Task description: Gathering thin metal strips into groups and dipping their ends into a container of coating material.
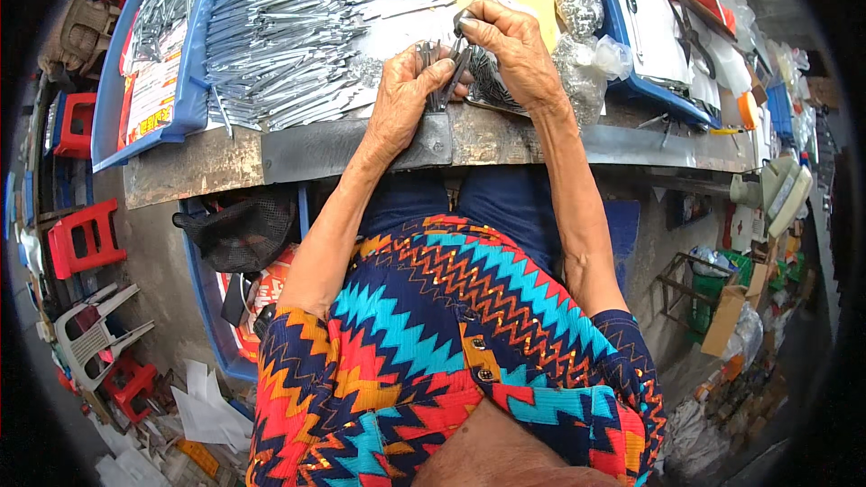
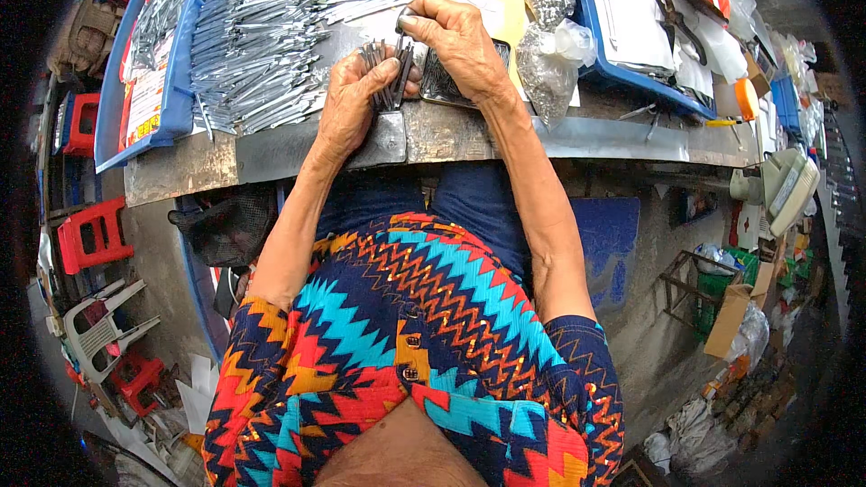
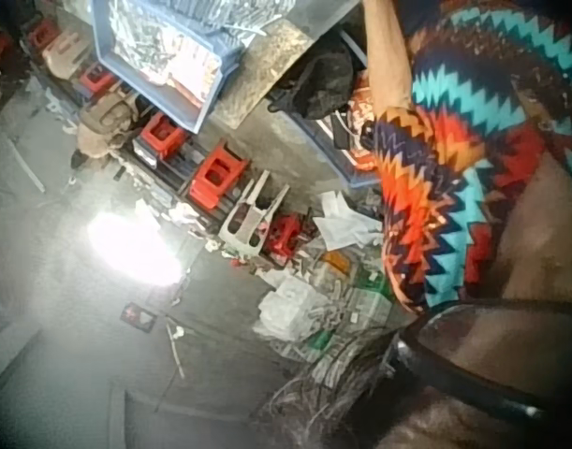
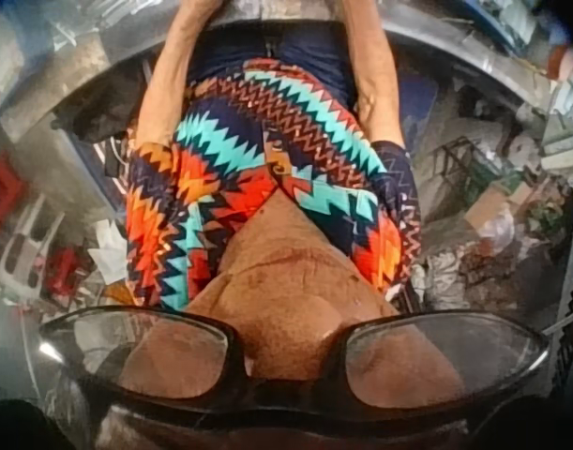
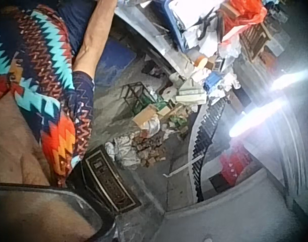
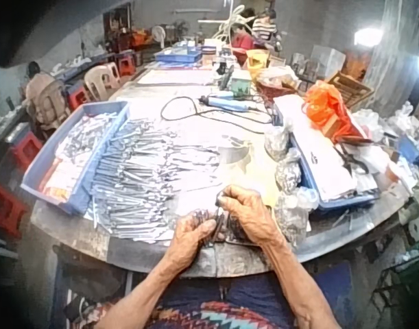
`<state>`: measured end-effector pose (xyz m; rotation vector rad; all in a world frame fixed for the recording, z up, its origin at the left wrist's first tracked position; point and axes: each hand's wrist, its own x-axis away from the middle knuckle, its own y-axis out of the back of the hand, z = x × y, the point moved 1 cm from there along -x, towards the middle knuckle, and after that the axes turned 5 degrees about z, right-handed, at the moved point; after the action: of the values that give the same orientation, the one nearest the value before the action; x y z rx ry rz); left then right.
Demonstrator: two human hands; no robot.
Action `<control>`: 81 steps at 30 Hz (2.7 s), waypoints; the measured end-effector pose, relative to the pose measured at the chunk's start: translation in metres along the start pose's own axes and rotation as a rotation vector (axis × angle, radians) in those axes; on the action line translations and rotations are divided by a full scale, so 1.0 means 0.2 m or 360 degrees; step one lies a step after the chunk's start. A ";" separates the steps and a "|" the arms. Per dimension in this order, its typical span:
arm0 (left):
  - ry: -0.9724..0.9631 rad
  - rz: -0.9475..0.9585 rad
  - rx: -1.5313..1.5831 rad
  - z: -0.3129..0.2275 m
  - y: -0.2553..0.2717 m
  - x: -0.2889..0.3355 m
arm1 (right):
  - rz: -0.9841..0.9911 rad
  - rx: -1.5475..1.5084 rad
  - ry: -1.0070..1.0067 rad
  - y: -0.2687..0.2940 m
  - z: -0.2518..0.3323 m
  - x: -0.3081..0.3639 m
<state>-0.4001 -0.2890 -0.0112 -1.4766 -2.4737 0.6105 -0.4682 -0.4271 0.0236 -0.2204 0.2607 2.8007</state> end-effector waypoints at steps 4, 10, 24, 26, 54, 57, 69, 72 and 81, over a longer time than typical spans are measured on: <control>0.0009 -0.0005 -0.0018 0.00 0.00 0.00 | -0.0023 0.0089 0.0055 0.00 0.01 0.00; -0.0009 0.0022 -0.0014 0.02 0.01 0.00 | -0.0081 0.0393 0.0246 -0.01 0.04 0.00; -0.0049 0.0046 -0.0062 0.02 0.01 0.00 | -0.0170 0.0609 0.0226 -0.05 0.09 0.03; -0.0059 0.0041 -0.0032 0.02 0.01 0.00 | -0.0162 0.0317 0.0049 -0.05 0.07 0.03; -0.0043 0.0041 -0.0058 0.01 0.01 0.00 | 0.0055 0.0686 0.0325 0.05 0.07 -0.02; 0.0013 0.0051 -0.0032 0.02 0.02 0.00 | -0.0103 0.0539 0.0148 0.12 0.02 0.02; -0.0009 0.0002 -0.0062 0.01 0.02 0.01 | -0.0295 0.1389 0.0037 0.11 -0.15 0.08; -0.0019 -0.0016 -0.0078 0.01 0.02 0.01 | -0.0308 0.1499 0.0063 0.08 -0.14 0.07; -0.0002 0.0003 -0.0108 0.00 0.02 0.00 | -0.0254 0.1802 0.0368 0.06 -0.16 0.06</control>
<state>-0.3984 -0.2871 -0.0135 -1.5035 -2.5177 0.5328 -0.4790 -0.4404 -0.0076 -0.2547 1.6753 2.0509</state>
